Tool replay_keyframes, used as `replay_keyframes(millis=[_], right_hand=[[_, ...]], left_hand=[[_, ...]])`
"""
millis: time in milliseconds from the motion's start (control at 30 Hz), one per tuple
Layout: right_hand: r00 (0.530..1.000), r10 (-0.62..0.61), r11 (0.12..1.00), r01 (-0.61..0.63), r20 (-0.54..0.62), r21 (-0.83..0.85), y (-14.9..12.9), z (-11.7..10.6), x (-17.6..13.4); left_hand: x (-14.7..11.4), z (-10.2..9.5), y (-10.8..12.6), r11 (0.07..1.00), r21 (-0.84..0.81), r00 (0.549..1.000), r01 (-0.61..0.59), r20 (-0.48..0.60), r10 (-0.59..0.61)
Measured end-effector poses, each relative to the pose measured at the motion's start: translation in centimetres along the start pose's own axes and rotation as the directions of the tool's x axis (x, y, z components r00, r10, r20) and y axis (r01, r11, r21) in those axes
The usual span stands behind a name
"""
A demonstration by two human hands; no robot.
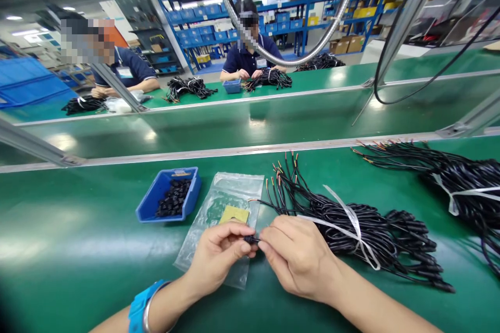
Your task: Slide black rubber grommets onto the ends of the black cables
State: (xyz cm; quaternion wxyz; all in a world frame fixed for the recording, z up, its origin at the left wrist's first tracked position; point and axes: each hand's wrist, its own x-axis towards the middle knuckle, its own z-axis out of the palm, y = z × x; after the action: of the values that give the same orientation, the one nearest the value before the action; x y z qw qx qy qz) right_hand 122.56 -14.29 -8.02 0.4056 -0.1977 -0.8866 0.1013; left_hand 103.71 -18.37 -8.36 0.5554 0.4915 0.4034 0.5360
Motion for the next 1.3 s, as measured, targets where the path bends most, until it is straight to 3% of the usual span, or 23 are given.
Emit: replay_keyframes(millis=[133, 367, 533, 633, 767, 900, 1067, 1300], right_hand=[[1.000, -0.005, 1.000, 0.004, 0.028, 0.022, -0.3, 0.1, 0.0], [1.000, -0.004, 1.000, 0.003, 0.013, 0.012, -0.4, 0.4, -0.1], [1.000, 0.009, 1.000, -0.009, 0.019, -0.001, -0.5, 0.4, -0.2], [0.999, 0.010, 1.000, -0.009, 0.042, -0.026, -0.4, 0.5, -0.3], [0.996, 0.060, 0.998, -0.058, 0.071, -0.035, -0.1, 0.6, -0.3], [0.998, 0.066, 0.998, -0.067, 0.024, 0.010, 0.2, 0.4, -0.2], [0.998, 0.029, 0.996, -0.034, 0.063, 0.081, 0.2, 0.5, -0.1], [0.998, 0.004, 0.997, -0.008, 0.059, 0.080, 0.1, 0.8, -0.2]], left_hand=[[-0.1, -0.2, 0.0, 0.973, 0.190, 0.991, -0.131, 0.039, 0.126], [-0.4, 0.4, -0.1, 0.903, 0.351, 0.967, -0.249, 0.042, 0.250], [-0.5, 0.9, -0.4, 0.891, 0.367, 0.960, -0.267, 0.020, 0.279], [-0.2, 0.9, -0.4, 0.926, 0.310, 0.974, -0.213, -0.011, 0.228], [0.2, 0.6, 0.1, 0.988, 0.151, 0.996, -0.036, -0.079, 0.048], [0.2, 0.5, 0.3, 0.986, 0.168, 0.995, -0.005, -0.102, 0.023], [-0.2, 0.0, 0.1, 0.942, 0.317, 0.993, -0.106, -0.021, 0.118], [-0.3, -0.4, 0.2, 0.819, 0.486, 0.951, -0.307, 0.116, 0.287]])
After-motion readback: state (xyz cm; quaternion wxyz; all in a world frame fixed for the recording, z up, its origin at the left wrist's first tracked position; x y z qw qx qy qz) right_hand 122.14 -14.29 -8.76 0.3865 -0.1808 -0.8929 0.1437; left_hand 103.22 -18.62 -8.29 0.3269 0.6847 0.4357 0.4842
